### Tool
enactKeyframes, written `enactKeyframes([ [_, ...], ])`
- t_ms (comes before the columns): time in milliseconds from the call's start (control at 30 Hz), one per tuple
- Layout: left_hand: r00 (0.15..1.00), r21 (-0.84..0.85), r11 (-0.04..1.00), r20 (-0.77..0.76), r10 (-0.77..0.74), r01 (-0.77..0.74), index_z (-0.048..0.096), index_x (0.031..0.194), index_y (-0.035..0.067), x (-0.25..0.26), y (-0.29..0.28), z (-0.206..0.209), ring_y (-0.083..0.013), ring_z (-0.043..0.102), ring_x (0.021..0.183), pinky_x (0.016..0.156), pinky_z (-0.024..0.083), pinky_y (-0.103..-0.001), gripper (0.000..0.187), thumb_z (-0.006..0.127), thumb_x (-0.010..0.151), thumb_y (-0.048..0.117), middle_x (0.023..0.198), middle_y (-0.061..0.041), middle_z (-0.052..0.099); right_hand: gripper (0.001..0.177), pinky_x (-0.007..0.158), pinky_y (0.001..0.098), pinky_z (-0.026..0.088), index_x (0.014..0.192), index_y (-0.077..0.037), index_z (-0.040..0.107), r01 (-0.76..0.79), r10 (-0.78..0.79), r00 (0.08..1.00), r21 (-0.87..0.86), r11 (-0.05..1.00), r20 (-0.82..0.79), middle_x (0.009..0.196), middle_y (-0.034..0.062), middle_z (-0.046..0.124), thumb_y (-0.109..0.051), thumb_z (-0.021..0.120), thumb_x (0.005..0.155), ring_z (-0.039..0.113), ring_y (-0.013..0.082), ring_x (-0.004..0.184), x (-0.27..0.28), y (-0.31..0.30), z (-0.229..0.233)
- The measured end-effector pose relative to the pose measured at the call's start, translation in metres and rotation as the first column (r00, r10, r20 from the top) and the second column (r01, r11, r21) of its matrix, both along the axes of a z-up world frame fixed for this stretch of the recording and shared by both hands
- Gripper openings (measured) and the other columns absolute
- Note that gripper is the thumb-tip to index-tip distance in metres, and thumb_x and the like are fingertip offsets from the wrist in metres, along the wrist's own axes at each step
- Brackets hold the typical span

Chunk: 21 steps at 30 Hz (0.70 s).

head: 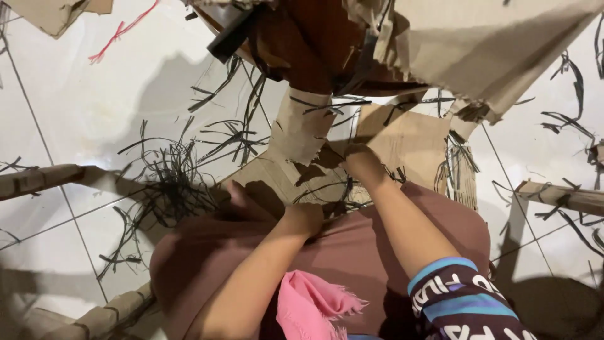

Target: Wrapping chair legs with dark plastic strips over cardboard padding in a workshop.

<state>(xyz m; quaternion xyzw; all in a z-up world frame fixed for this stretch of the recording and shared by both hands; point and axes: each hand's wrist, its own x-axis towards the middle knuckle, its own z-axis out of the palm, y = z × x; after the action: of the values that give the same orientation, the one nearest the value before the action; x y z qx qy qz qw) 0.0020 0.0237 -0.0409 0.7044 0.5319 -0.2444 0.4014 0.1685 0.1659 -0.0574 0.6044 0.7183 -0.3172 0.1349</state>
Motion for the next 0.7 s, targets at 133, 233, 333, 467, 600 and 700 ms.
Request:
enactKeyframes([
  [133,0.993,-0.078,0.991,0.026,0.116,-0.114,0.069,0.127,0.008,-0.032,0.02,0.005,-0.033,0.068,0.118,0.094,0.056,-0.049,0.045,0.045,0.097,0.031,0.125,-0.015,0.072,0.035,0.098,0.0531,0.052,0.114,0.005,0.075,0.068,-0.057,0.978,0.046,0.997,-0.203,0.113,0.0299,0.073,-0.019,0.064,0.091,0.066,0.0472,0.115,0.003,0.006,0.029],
  [233,0.933,-0.004,0.934,0.039,0.358,-0.358,0.068,0.127,0.01,-0.087,0.052,0.006,-0.0358,0.068,0.119,0.094,0.056,-0.05,0.042,0.046,0.098,0.031,0.124,-0.017,0.072,0.027,0.094,0.0529,0.051,0.107,0.002,0.077,0.291,-0.261,0.845,-0.007,0.957,-0.467,0.104,0.0303,0.073,-0.016,0.068,0.089,0.068,0.0458,0.107,-0.01,-0.002,0.117],
  [333,0.813,0.253,0.778,0.276,0.512,-0.576,0.061,0.126,0.007,-0.122,0.047,0.105,-0.0444,0.068,0.111,0.09,0.055,-0.056,0.036,0.06,0.096,0.026,0.118,-0.022,0.071,0.02,0.086,0.0465,0.055,0.104,-0.004,0.079,0.453,-0.361,0.716,0.004,0.891,-0.598,0.097,0.0234,0.075,-0.017,0.076,0.089,0.072,0.035,0.097,-0.022,-0.008,0.159],
  [467,0.507,0.343,0.479,0.819,0.27,-0.808,0.04,0.144,-0.001,-0.111,0.049,0.159,-0.0497,0.055,0.129,0.109,0.045,-0.059,0.086,0.084,0.084,0.04,0.135,-0.033,0.057,0.007,0.062,0.0317,0.063,0.092,0.001,0.073,0.589,-0.365,0.437,-0.045,0.807,-0.822,0.071,0.0123,0.065,-0.006,0.072,0.093,0.067,0.0179,0.064,-0.032,-0.013,0.184],
  [600,0.34,0.252,0.426,0.93,0.143,-0.869,0.036,0.149,-0.002,-0.094,0.064,0.164,-0.0512,0.053,0.13,0.111,0.043,-0.06,0.094,0.088,0.081,0.036,0.136,-0.033,0.056,0.013,0.052,0.033,0.053,0.086,-0.008,0.075,0.618,-0.163,0.555,0.273,0.737,-0.816,0.061,0.007,0.063,-0.013,0.079,0.097,0.061,0.0123,0.057,-0.033,-0.005,0.154],
  [700,0.254,0.177,0.463,0.961,0.108,-0.869,0.046,0.146,0.005,-0.085,0.074,0.145,-0.0453,0.056,0.131,0.111,0.044,-0.055,0.072,0.08,0.089,0.031,0.134,-0.024,0.062,0.007,0.071,0.0375,0.056,0.097,0.002,0.077,0.586,0.124,0.585,0.524,0.618,-0.801,0.075,0.0218,0.069,0.003,0.08,0.092,0.071,0.028,0.077,-0.04,0.013,0.134],
])
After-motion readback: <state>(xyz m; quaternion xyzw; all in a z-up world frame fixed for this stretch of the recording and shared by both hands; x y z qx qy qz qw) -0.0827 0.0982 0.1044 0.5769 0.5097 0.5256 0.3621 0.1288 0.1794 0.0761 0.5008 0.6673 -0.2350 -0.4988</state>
